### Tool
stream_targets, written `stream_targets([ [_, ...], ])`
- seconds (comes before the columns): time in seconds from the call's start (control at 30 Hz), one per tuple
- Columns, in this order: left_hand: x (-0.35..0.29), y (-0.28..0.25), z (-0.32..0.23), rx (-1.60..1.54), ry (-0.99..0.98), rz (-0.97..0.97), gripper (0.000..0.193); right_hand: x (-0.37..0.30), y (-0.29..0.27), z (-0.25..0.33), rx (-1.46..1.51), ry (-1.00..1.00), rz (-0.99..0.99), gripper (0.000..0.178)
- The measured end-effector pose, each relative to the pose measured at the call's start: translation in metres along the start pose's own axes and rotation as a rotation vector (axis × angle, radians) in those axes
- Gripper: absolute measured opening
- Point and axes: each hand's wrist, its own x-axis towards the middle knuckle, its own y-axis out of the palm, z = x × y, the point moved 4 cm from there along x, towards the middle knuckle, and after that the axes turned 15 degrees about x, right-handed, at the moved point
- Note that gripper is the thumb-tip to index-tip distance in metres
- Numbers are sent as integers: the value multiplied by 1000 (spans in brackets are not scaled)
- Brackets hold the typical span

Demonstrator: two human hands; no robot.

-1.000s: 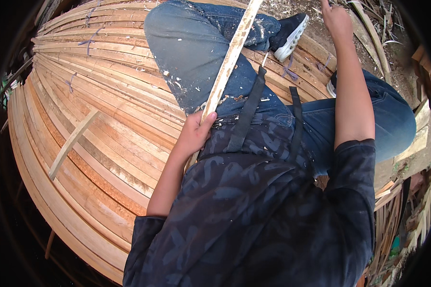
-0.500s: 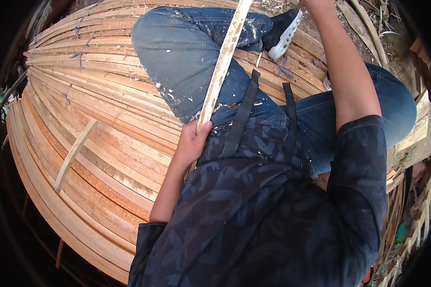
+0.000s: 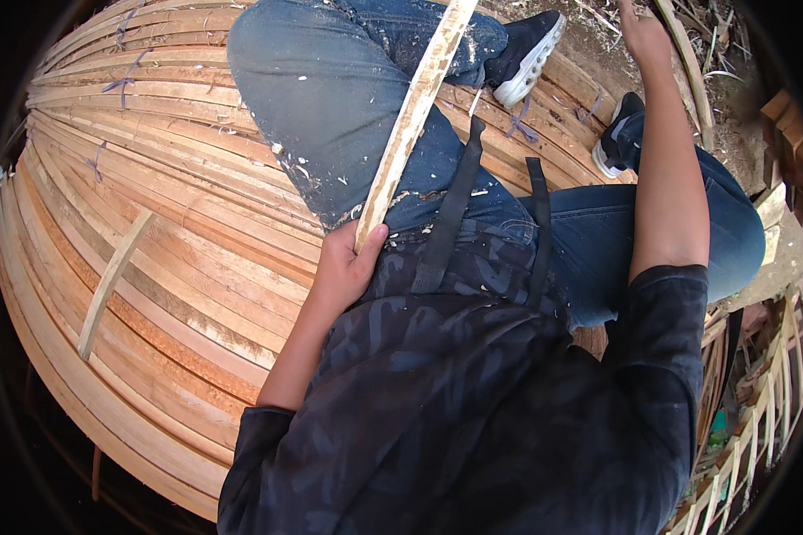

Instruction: The person sits on a wooden platform and uses a curved knife to shave a long, thin piece of wood held across their lap. They repeatedly scrape the knife along the wood to remove thin shavings, occasionally adjusting their grip and the wood's position.

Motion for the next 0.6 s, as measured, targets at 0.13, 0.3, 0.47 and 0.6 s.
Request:
stream_targets([
  [0.13, -4, -1, -12, 21, 16, -62, 27, -52, 1, 67, -86, 126, 65, 54],
  [0.3, -11, -4, -9, -77, 105, -116, 23, -62, 42, 43, -101, 78, 364, 89],
  [0.47, -16, -14, 3, -505, -171, 275, 28, -85, 27, 65, 19, 91, 346, 84],
  [0.6, -15, -16, 0, -679, -189, 483, 42, -119, 10, 105, 147, -30, 333, 77],
])
